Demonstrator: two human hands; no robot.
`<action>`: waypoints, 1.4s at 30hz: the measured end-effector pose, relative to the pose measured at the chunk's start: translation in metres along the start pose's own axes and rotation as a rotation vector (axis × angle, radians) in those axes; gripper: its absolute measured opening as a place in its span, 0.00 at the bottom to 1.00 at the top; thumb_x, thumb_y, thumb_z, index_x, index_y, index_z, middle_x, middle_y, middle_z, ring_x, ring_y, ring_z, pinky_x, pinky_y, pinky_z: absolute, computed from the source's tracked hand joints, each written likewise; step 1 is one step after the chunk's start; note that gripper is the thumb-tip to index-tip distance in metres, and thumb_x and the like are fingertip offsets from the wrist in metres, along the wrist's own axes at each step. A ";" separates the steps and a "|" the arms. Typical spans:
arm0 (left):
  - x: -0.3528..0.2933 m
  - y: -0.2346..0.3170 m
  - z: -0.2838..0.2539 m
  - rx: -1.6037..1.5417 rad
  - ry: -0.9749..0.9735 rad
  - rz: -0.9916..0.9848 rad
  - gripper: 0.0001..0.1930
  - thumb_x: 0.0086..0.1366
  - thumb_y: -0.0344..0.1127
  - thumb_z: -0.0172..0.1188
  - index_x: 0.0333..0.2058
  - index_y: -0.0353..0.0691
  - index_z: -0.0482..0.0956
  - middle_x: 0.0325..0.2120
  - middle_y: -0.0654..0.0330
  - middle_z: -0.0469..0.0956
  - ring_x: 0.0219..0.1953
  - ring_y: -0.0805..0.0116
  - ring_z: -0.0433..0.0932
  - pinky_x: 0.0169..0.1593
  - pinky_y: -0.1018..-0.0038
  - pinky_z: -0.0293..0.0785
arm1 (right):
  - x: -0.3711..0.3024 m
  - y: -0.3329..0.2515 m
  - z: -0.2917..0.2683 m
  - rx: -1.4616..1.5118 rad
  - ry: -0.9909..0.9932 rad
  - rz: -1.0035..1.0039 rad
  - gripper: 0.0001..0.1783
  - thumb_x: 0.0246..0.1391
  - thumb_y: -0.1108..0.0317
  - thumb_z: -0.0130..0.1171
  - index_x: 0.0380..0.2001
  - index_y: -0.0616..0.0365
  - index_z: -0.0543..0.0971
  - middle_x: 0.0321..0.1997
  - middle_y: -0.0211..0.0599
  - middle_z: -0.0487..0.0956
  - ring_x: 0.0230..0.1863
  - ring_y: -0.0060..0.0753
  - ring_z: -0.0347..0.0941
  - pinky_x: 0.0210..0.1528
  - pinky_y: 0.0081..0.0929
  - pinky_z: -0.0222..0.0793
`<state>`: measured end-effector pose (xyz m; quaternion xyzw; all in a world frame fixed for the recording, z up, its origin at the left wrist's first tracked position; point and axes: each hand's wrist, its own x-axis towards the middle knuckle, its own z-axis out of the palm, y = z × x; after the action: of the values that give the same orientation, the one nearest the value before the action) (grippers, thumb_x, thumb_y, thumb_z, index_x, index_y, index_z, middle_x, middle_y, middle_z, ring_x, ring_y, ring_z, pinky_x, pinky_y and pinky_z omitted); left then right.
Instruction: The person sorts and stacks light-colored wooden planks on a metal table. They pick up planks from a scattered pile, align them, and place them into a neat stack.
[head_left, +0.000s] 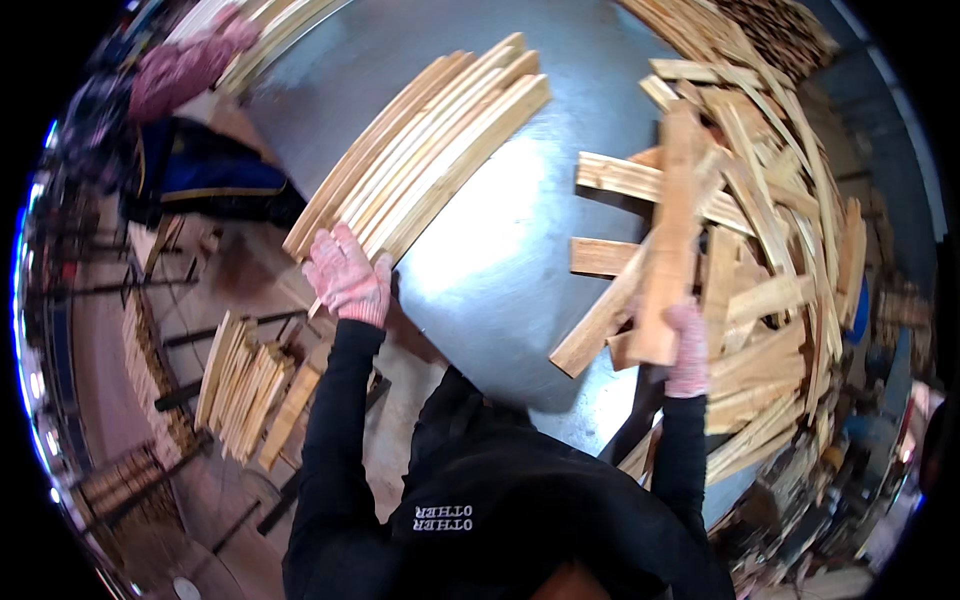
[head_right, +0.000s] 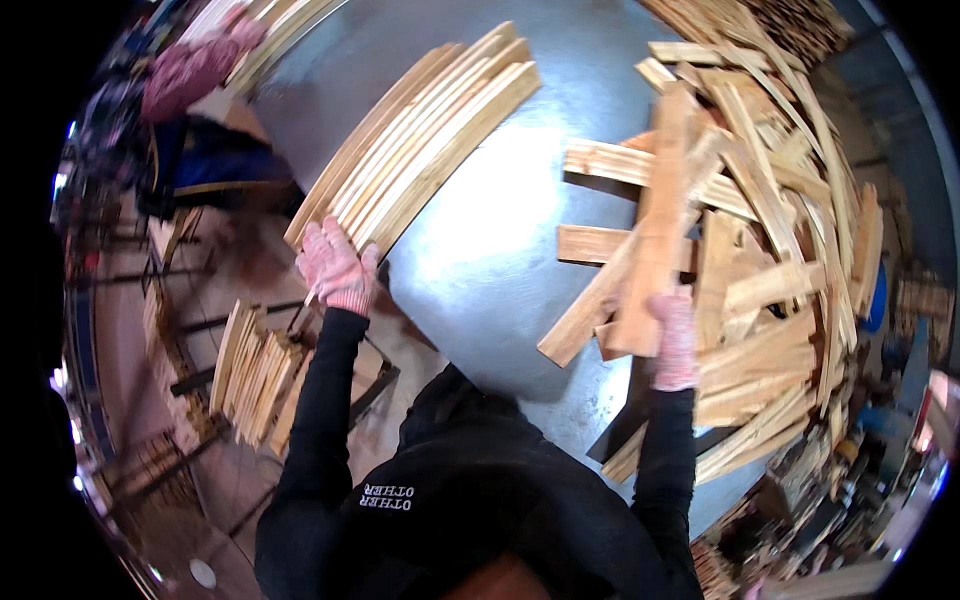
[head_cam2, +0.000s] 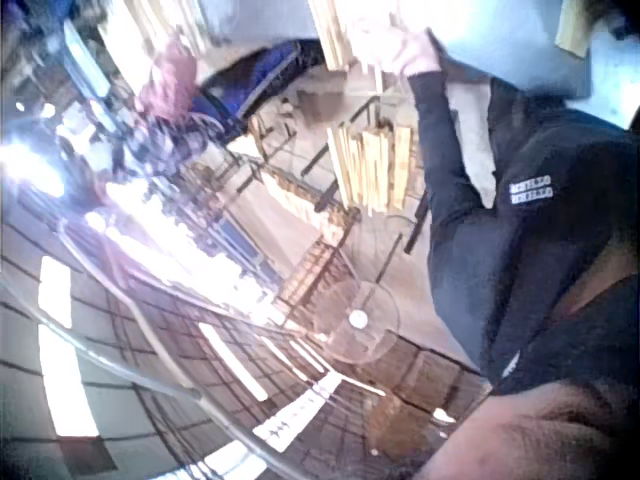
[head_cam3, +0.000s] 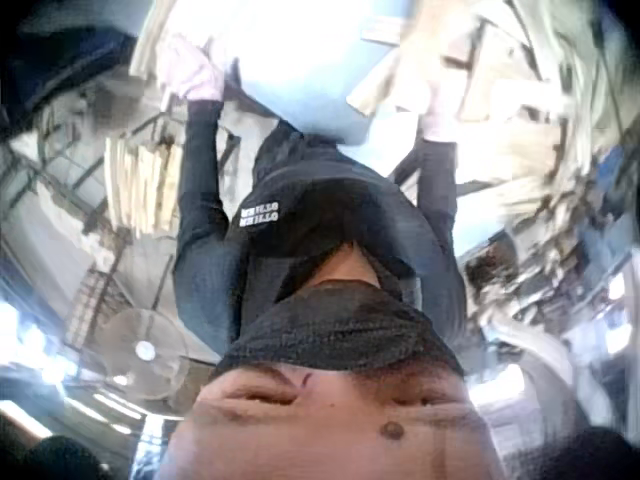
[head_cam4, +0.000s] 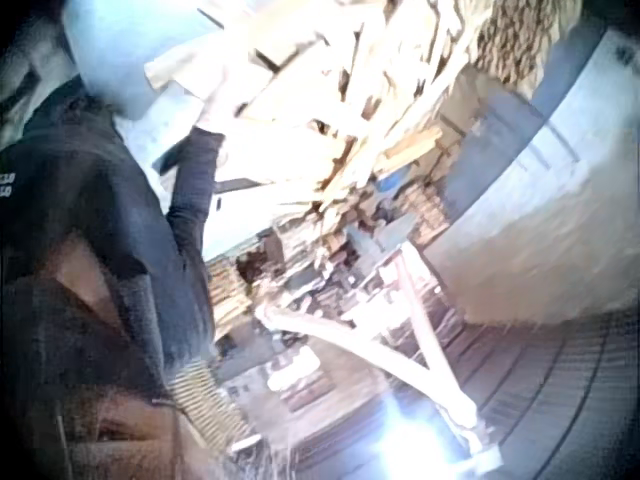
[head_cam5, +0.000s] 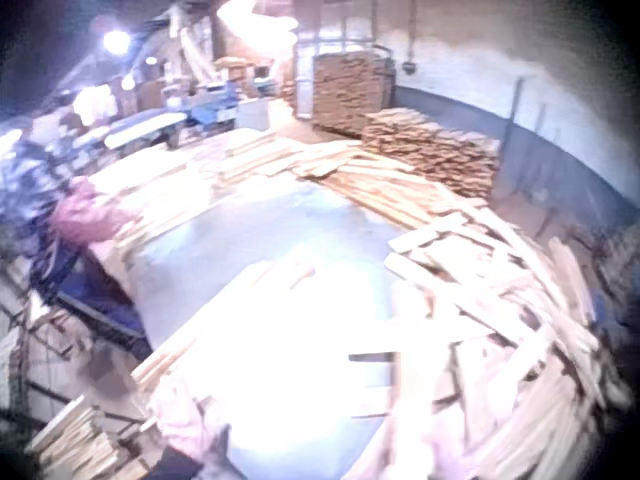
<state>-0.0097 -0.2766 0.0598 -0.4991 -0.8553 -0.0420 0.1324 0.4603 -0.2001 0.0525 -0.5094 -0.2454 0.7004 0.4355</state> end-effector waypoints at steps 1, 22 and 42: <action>-0.002 0.020 -0.004 -0.167 0.129 0.097 0.43 0.55 0.50 0.69 0.62 0.28 0.64 0.58 0.33 0.68 0.61 0.36 0.66 0.63 0.48 0.62 | 0.000 0.031 -0.016 -0.009 -0.016 0.028 0.11 0.60 0.64 0.59 0.41 0.59 0.78 0.41 0.36 0.81 0.40 0.33 0.79 0.44 0.34 0.78; -0.117 0.238 -0.008 -0.770 -0.332 0.426 0.32 0.60 0.43 0.62 0.62 0.41 0.68 0.59 0.35 0.66 0.58 0.37 0.69 0.60 0.49 0.67 | -0.021 -0.145 -0.042 -0.650 0.283 -0.547 0.45 0.54 0.63 0.69 0.71 0.63 0.59 0.61 0.44 0.73 0.58 0.33 0.72 0.61 0.27 0.69; -0.121 0.183 -0.010 -1.661 -1.519 0.078 0.40 0.56 0.42 0.71 0.64 0.34 0.63 0.44 0.58 0.77 0.45 0.67 0.78 0.50 0.70 0.76 | 0.104 0.015 0.057 0.064 0.235 -0.678 0.19 0.66 0.59 0.57 0.53 0.60 0.74 0.49 0.44 0.77 0.56 0.43 0.71 0.60 0.34 0.68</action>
<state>0.2067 -0.2893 0.0259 -0.3552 -0.4049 -0.2793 -0.7949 0.3915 -0.1128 0.0089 -0.4623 -0.3268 0.4599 0.6841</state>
